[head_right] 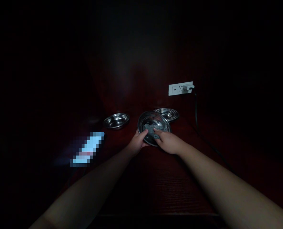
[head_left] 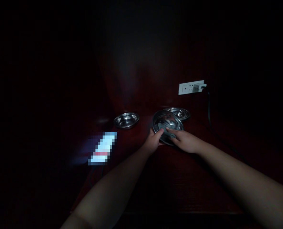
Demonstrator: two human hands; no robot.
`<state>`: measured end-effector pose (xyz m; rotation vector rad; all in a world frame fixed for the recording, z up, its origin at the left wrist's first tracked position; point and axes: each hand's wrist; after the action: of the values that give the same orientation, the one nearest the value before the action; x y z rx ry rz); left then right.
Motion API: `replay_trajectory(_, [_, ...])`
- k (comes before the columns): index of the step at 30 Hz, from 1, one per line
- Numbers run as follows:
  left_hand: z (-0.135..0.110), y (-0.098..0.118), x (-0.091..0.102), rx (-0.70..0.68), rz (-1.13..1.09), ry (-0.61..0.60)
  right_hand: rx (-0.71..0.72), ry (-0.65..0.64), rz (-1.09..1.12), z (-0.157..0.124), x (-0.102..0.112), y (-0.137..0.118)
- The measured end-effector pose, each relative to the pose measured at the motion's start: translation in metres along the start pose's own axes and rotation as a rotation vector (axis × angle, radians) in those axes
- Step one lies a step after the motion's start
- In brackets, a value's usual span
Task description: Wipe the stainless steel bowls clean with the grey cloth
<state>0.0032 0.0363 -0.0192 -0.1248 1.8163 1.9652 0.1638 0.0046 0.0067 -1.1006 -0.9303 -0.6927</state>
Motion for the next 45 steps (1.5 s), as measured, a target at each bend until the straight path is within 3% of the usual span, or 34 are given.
replay_trajectory(10, [-0.0009,0.0002,-0.0012,-0.006,-0.004,0.024,0.143,0.042,0.129,0.0005,-0.0003,-0.0019])
replay_trajectory(29, [0.0019,-0.0036,0.0024,-0.005,0.004,0.008,0.108,-0.063,0.170,-0.0005,0.0077,-0.0060])
replay_trajectory(45, [0.0019,-0.0004,0.0005,-0.005,0.004,0.006,0.134,-0.057,0.174,-0.0019,0.0056,-0.0075])
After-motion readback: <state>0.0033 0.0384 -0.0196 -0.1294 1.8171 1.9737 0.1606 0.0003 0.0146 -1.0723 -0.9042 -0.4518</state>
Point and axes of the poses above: each hand's wrist, its own z-axis towards the middle knuckle, its own x-axis out of the back of the hand, y = z × x, and after that the axes turned 9 degrees about -x, right-handed
